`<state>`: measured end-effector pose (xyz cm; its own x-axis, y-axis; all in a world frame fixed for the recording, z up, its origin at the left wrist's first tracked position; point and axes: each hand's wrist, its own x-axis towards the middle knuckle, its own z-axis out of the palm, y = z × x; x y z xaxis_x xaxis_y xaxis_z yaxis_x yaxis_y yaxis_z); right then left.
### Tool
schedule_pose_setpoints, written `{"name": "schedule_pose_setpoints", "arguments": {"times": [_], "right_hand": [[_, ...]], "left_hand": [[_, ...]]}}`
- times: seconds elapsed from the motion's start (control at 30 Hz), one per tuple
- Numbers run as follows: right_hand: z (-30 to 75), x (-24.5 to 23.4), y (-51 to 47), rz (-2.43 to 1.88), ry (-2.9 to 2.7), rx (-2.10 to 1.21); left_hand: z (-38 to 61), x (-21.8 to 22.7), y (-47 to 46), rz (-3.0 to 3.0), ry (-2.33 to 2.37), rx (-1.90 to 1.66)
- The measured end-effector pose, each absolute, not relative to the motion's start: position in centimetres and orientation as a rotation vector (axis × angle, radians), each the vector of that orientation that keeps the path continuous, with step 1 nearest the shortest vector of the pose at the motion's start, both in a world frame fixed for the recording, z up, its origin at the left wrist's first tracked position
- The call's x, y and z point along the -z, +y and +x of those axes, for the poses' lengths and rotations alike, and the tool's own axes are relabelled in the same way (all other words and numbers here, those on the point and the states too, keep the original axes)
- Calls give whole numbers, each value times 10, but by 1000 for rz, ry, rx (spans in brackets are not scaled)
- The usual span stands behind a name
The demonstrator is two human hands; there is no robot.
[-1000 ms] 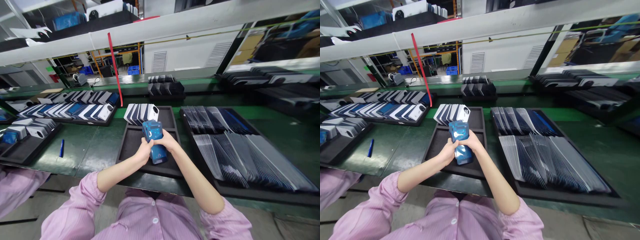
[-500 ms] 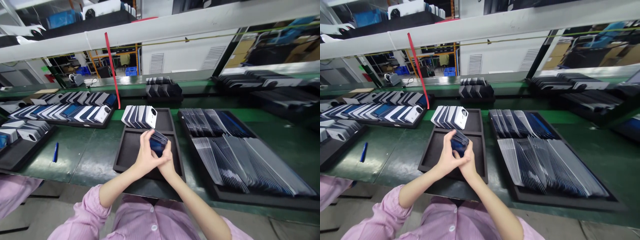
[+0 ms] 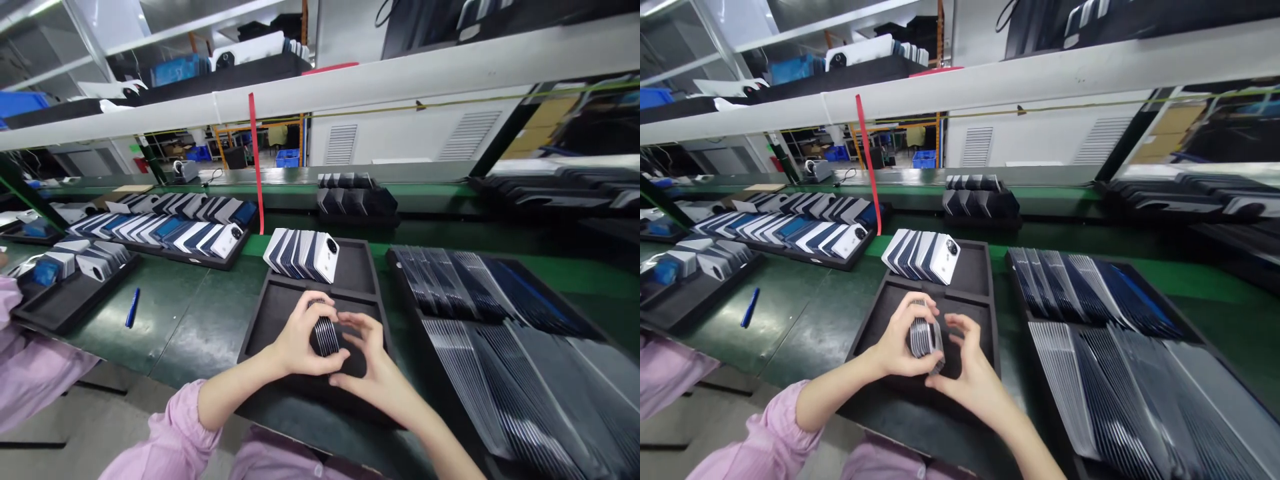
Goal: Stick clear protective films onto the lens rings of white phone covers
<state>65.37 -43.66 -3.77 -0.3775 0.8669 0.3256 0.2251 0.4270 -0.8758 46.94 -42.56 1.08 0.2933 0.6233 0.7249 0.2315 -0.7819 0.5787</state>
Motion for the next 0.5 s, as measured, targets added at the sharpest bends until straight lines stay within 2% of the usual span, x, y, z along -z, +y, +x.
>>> {"name": "schedule_pose_setpoints", "arguments": {"times": [0.1,0.23,0.4,0.5], "right_hand": [[657,35,-417,-871,-1899,-1075],[646,39,-399,-812,-1915,-1082],[632,49,-393,-830,-1700,-1053],[633,49,-394,-831,-1635,-1119]], "left_hand": [[465,-26,-416,2324,491,-1335],[462,-38,-402,2337,474,-1024],[461,-21,-382,2182,583,-1118],[465,-14,-376,2044,591,-1047]]}}
